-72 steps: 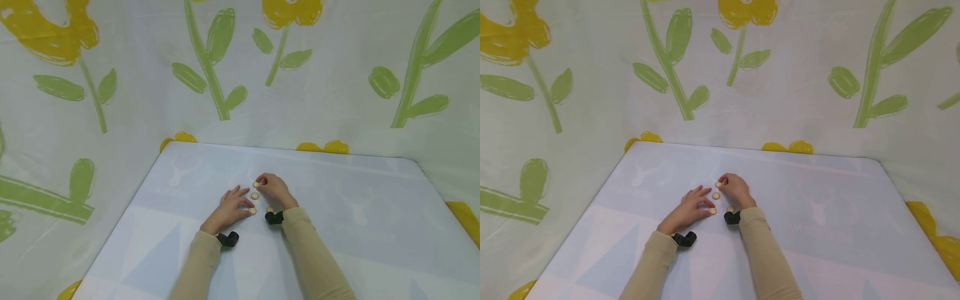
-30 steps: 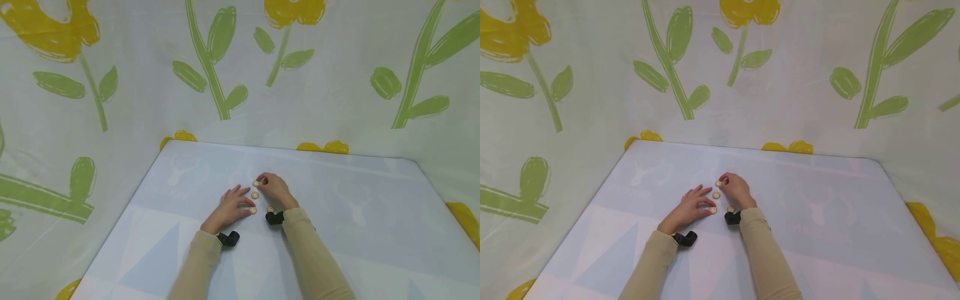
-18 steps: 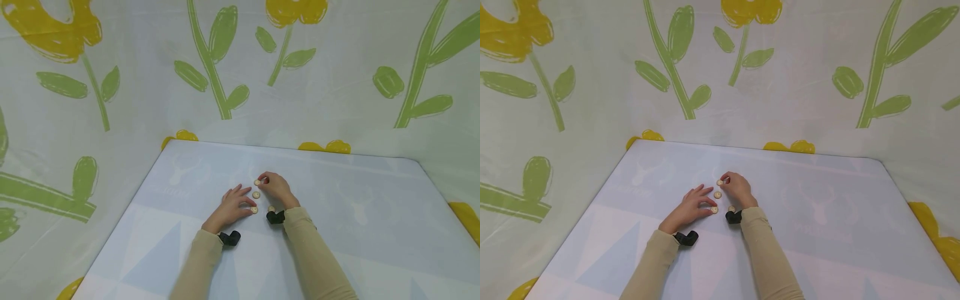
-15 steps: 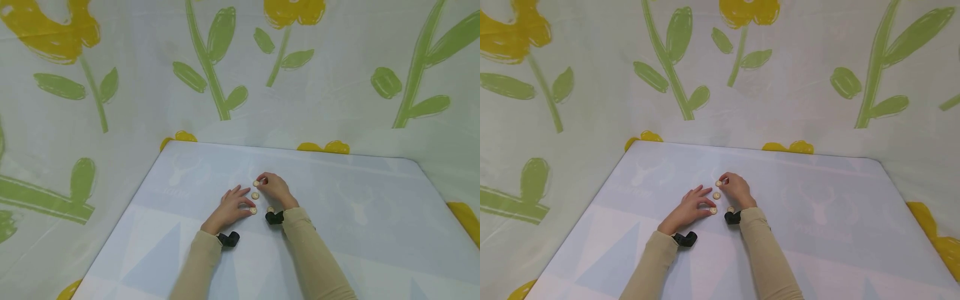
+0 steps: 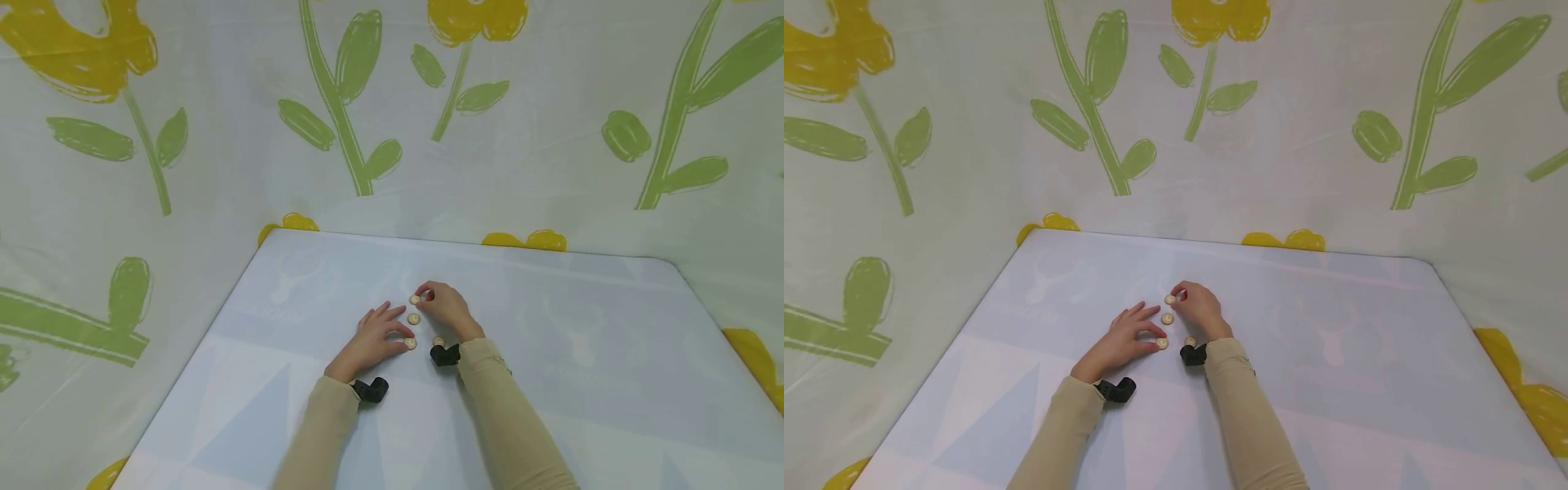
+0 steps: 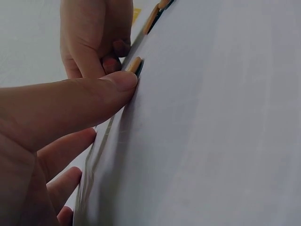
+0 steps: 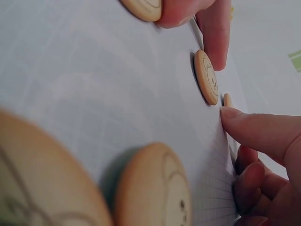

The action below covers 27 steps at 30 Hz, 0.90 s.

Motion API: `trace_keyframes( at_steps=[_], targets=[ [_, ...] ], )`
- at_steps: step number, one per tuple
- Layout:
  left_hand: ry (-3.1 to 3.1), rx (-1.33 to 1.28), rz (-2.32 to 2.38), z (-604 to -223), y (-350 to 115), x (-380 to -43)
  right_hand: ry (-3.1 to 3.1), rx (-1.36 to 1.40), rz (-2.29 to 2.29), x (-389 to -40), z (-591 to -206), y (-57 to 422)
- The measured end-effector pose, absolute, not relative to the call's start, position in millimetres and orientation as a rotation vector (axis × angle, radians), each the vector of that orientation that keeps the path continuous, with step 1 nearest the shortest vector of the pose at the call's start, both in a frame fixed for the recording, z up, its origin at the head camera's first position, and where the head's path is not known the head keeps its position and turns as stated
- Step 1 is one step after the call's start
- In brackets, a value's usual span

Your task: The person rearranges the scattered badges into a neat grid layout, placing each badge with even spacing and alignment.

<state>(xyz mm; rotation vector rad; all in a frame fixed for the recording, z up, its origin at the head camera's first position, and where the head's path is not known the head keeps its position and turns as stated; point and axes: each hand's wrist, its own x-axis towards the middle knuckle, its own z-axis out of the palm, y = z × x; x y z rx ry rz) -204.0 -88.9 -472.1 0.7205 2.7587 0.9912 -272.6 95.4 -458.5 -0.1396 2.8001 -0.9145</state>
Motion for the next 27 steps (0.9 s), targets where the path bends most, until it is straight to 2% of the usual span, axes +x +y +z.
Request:
trace_keyframes(
  at_steps=[27],
  targets=[
    [2.763, 0.686, 0.930, -472, -88, -206, 2.666, -0.167, -1.148, -266, -451, 118]
  ],
)
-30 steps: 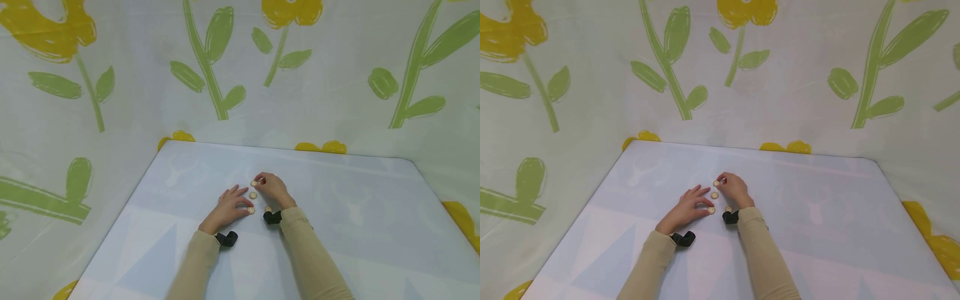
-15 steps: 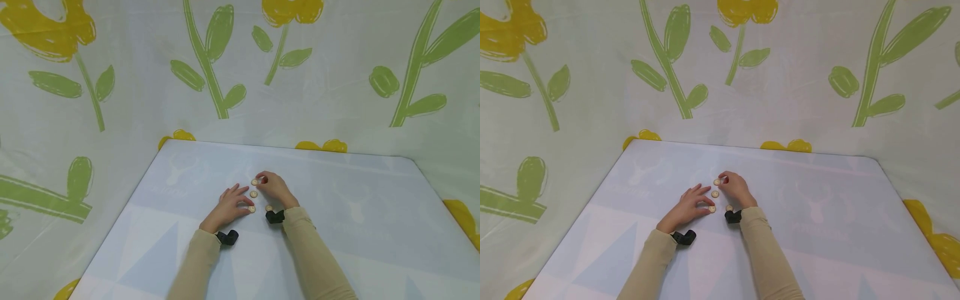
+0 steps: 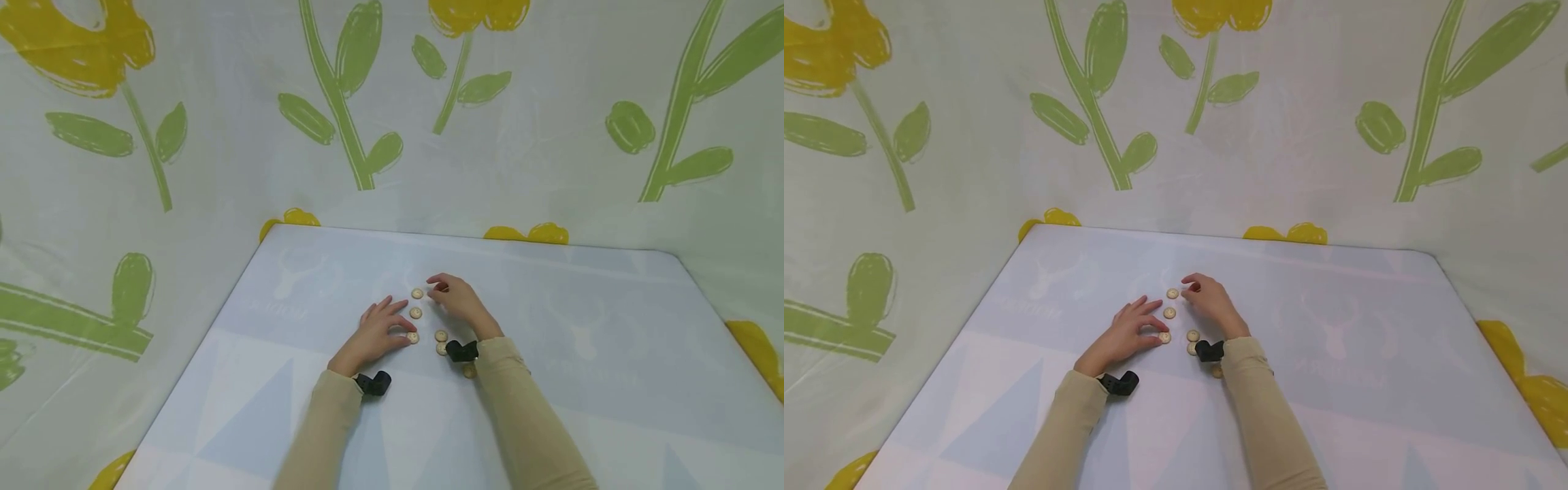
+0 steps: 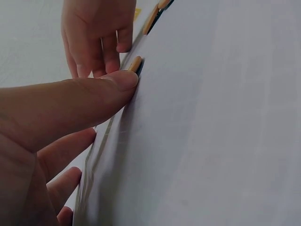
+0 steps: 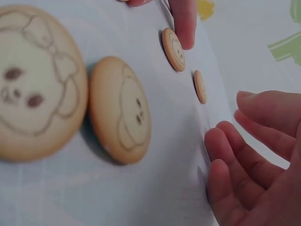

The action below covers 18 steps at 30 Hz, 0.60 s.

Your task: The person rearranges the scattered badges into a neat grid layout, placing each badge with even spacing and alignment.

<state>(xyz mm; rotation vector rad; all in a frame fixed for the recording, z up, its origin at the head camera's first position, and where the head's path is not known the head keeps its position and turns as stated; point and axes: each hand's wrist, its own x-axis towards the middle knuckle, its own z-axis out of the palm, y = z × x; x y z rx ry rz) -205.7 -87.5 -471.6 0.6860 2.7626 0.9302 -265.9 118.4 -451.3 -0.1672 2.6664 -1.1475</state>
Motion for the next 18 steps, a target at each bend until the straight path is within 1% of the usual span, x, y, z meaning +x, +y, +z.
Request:
trace_keyframes(
  at_steps=[14, 18],
  targets=[
    [2.768, 0.679, 0.941, -473, -87, -206, 2.659, -0.163, -1.105, -250, -446, 133],
    [2.764, 0.670, 0.944, -473, -87, -206, 2.680, -0.202, -1.093, -244, -445, 137]
  ],
)
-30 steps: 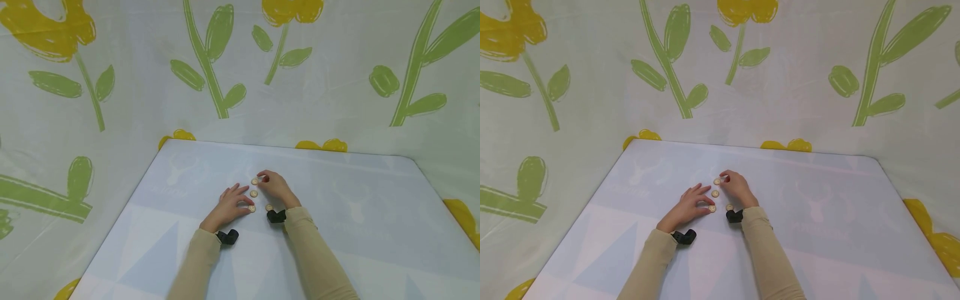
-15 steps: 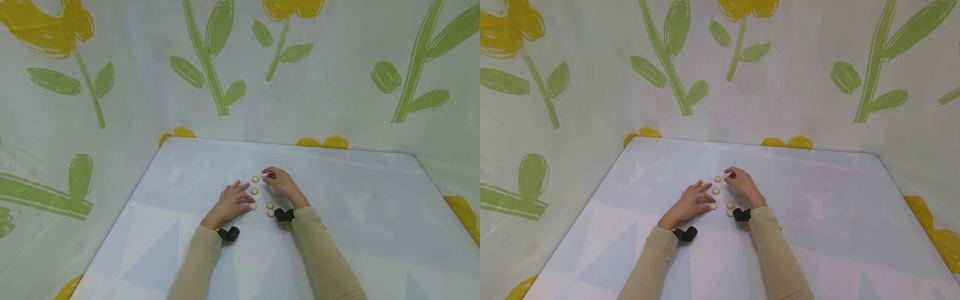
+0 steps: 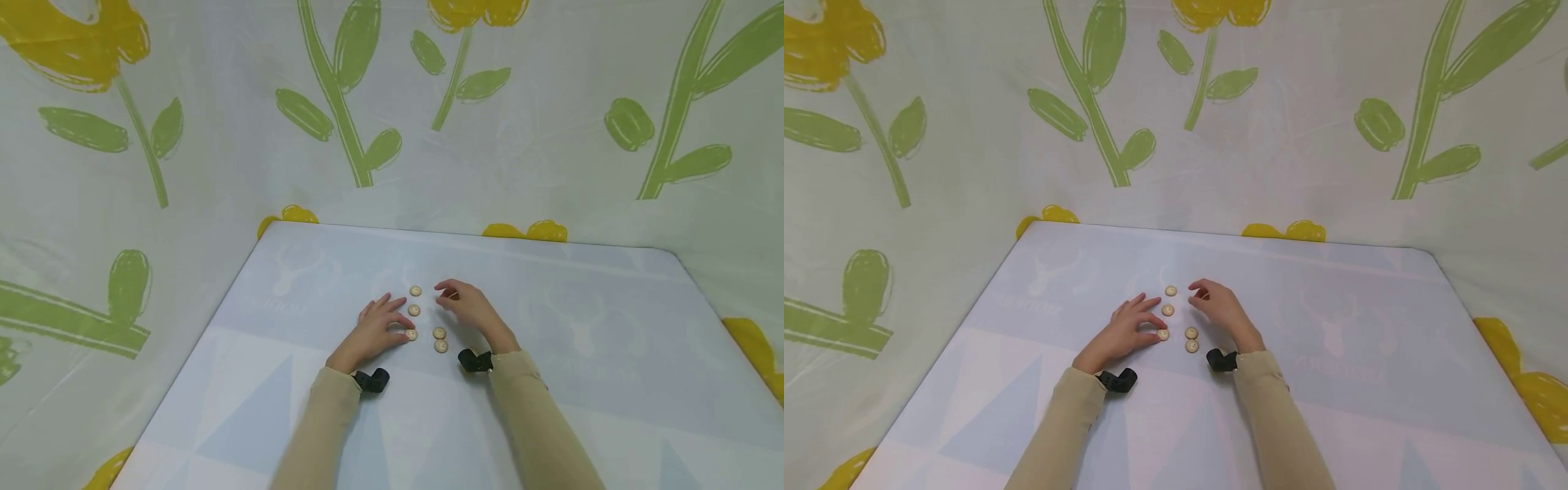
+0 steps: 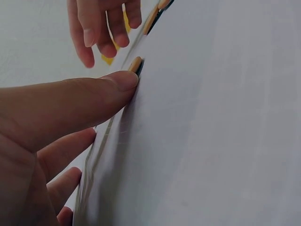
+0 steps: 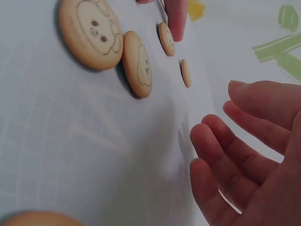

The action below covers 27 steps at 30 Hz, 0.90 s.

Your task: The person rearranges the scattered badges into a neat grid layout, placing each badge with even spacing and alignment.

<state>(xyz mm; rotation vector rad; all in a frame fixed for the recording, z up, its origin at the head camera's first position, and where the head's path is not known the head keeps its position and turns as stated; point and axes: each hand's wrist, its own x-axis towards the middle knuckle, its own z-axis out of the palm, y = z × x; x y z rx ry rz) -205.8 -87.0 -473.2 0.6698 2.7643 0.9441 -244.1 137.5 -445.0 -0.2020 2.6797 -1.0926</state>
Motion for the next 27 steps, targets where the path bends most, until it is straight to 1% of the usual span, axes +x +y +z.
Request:
trace_keyframes(
  at_steps=[11, 19, 27],
  targets=[
    [2.770, 0.678, 0.940, -475, -88, -207, 2.701, -0.235, -1.063, -229, -442, 143],
    [2.767, 0.681, 0.943, -473, -87, -206, 2.723, -0.344, -0.984, -218, -438, 147],
    [2.765, 0.692, 0.952, -473, -88, -206, 2.704, -0.351, -0.962, -209, -440, 149]
  ],
)
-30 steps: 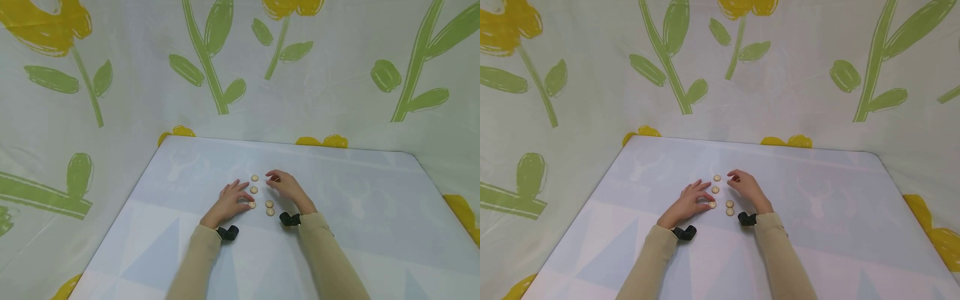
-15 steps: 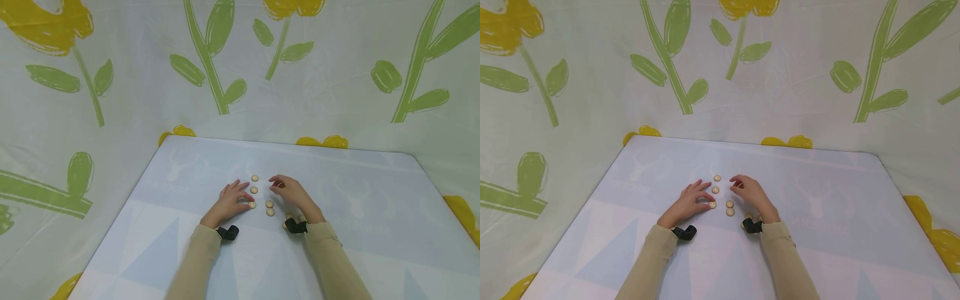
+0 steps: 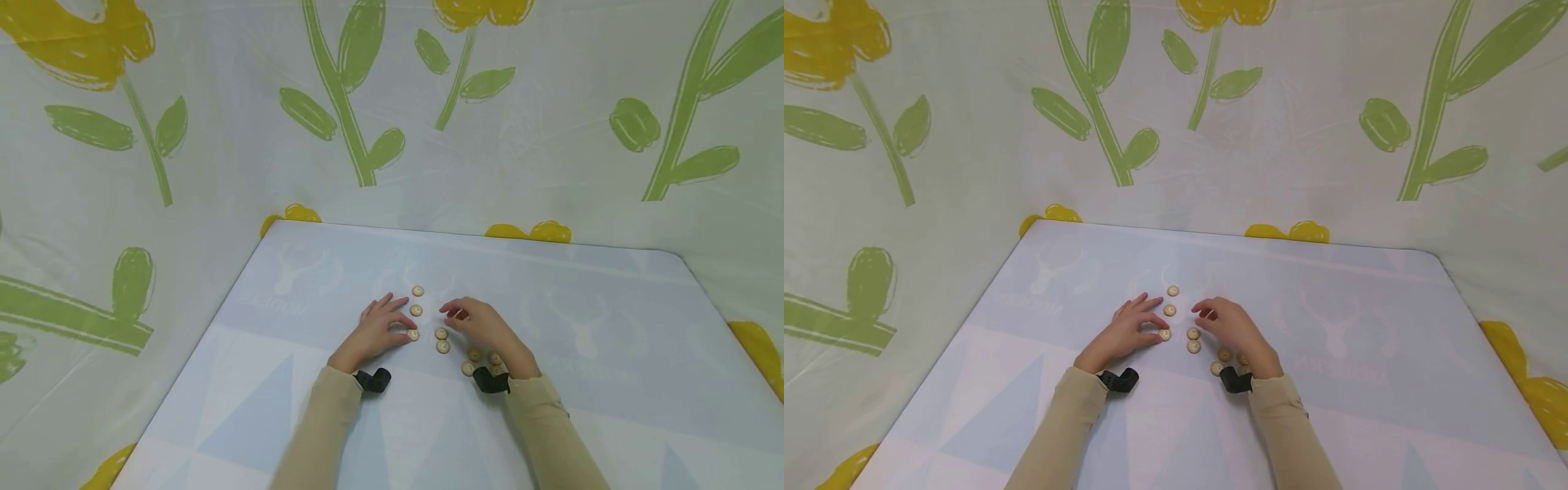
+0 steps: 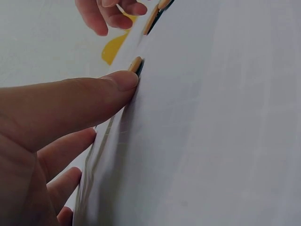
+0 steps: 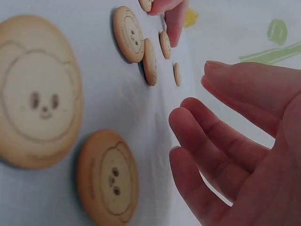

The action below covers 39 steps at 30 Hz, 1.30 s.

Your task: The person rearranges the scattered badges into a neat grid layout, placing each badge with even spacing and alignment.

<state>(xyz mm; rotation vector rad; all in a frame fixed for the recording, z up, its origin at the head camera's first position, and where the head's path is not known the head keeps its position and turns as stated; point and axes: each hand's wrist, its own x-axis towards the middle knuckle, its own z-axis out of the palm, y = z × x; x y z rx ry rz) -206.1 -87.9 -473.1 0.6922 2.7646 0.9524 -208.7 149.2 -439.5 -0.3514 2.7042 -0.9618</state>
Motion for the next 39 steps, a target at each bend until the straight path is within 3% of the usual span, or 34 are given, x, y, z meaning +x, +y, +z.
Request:
trace_keyframes(
  at_steps=[39],
  targets=[
    [2.754, 0.662, 0.950, -472, -87, -206, 2.669, -0.601, -0.862, -199, -454, 152]
  ],
)
